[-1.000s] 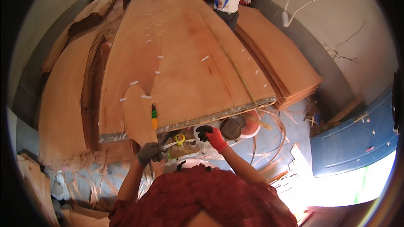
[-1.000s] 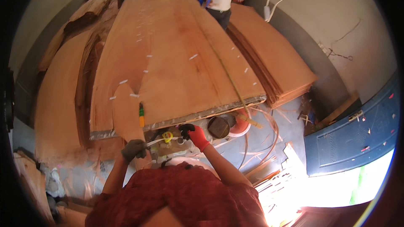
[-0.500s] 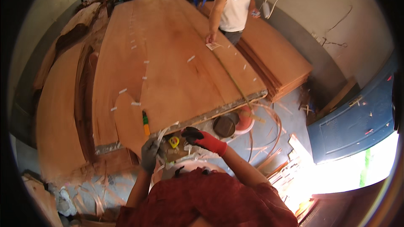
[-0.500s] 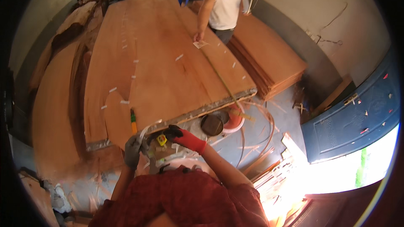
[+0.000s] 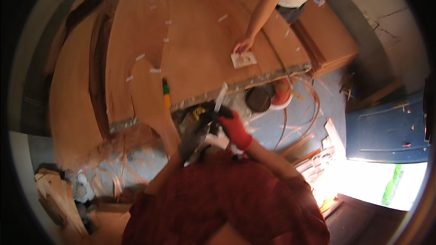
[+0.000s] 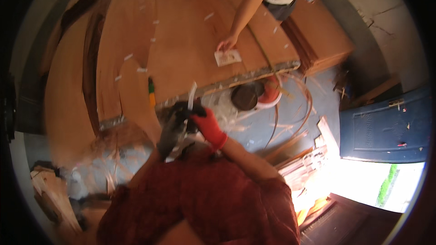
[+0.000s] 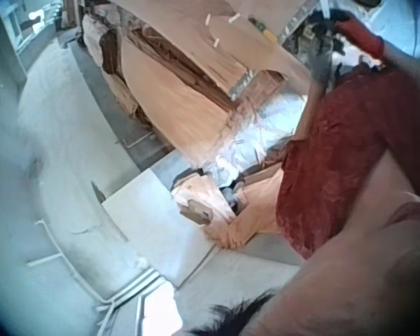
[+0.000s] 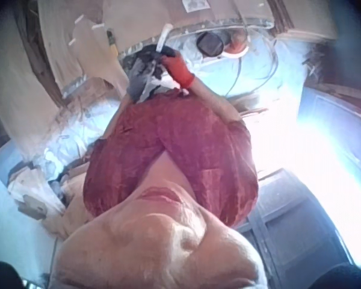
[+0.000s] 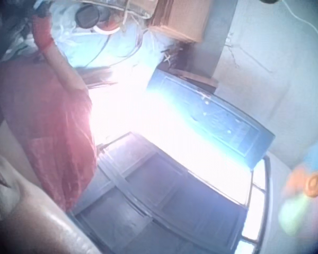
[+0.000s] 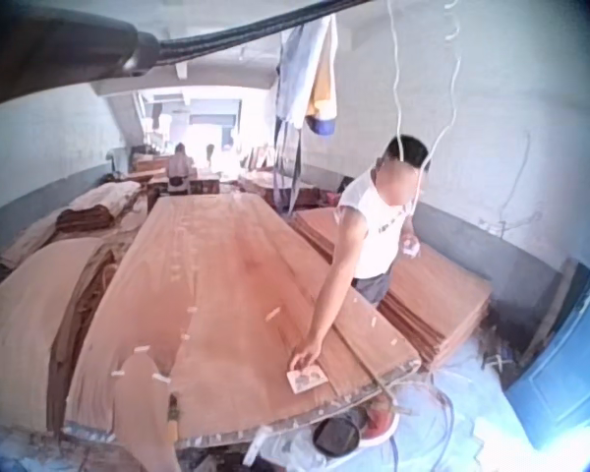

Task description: The person measures a large sheet of wood veneer, marks it with a pen, and cuts it using a utility knife while working at a large table.

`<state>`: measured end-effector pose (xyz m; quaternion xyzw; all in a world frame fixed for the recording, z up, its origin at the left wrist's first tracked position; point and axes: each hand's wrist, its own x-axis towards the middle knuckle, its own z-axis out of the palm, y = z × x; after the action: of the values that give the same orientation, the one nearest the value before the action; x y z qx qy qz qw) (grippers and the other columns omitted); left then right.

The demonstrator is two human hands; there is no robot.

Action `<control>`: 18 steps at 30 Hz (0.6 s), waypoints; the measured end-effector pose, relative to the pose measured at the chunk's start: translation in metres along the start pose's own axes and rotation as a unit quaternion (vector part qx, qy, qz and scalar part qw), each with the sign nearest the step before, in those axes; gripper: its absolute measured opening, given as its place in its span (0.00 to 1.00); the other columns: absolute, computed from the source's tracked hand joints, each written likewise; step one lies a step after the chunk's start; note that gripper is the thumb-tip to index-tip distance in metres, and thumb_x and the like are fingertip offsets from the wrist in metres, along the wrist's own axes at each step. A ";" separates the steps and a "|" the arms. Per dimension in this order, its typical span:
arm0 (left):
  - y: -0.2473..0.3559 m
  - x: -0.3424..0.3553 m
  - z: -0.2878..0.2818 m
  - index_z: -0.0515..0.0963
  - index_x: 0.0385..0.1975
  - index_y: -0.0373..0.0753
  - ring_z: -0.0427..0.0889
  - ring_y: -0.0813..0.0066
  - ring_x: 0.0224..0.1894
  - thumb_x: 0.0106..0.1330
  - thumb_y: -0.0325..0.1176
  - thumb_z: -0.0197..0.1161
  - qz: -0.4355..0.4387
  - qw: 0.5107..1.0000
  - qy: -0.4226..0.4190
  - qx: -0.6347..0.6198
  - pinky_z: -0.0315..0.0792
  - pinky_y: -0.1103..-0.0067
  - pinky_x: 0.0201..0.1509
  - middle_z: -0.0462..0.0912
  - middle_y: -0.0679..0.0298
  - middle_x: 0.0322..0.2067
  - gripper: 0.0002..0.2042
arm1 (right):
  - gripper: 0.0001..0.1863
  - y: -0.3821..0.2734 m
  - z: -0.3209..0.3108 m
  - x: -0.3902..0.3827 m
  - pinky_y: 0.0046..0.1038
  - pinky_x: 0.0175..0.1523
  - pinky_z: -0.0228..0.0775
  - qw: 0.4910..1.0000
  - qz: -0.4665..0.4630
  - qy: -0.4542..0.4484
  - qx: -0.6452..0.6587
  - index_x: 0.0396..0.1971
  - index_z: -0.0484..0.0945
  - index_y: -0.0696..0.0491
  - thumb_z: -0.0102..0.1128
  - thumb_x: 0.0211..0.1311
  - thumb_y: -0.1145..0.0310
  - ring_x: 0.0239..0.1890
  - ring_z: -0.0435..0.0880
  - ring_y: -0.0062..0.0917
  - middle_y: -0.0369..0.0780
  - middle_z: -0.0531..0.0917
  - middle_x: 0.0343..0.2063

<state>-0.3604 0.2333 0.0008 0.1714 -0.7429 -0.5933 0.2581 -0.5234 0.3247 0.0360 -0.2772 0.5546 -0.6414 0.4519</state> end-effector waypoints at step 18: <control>0.019 0.136 0.000 0.81 0.37 0.32 0.82 0.80 0.26 0.66 0.37 0.65 -0.315 0.893 -0.256 -0.197 0.73 0.84 0.27 0.85 0.60 0.32 0.12 | 0.15 -0.053 -0.127 0.012 0.19 0.35 0.67 0.942 0.214 -0.249 -0.061 0.44 0.81 0.62 0.60 0.62 0.68 0.28 0.76 0.12 0.33 0.83 0.30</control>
<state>-0.4696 0.1613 0.0438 0.1845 -0.5584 -0.8009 -0.1128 -0.6520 0.3709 0.0558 -0.3299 0.5085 -0.4047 0.6847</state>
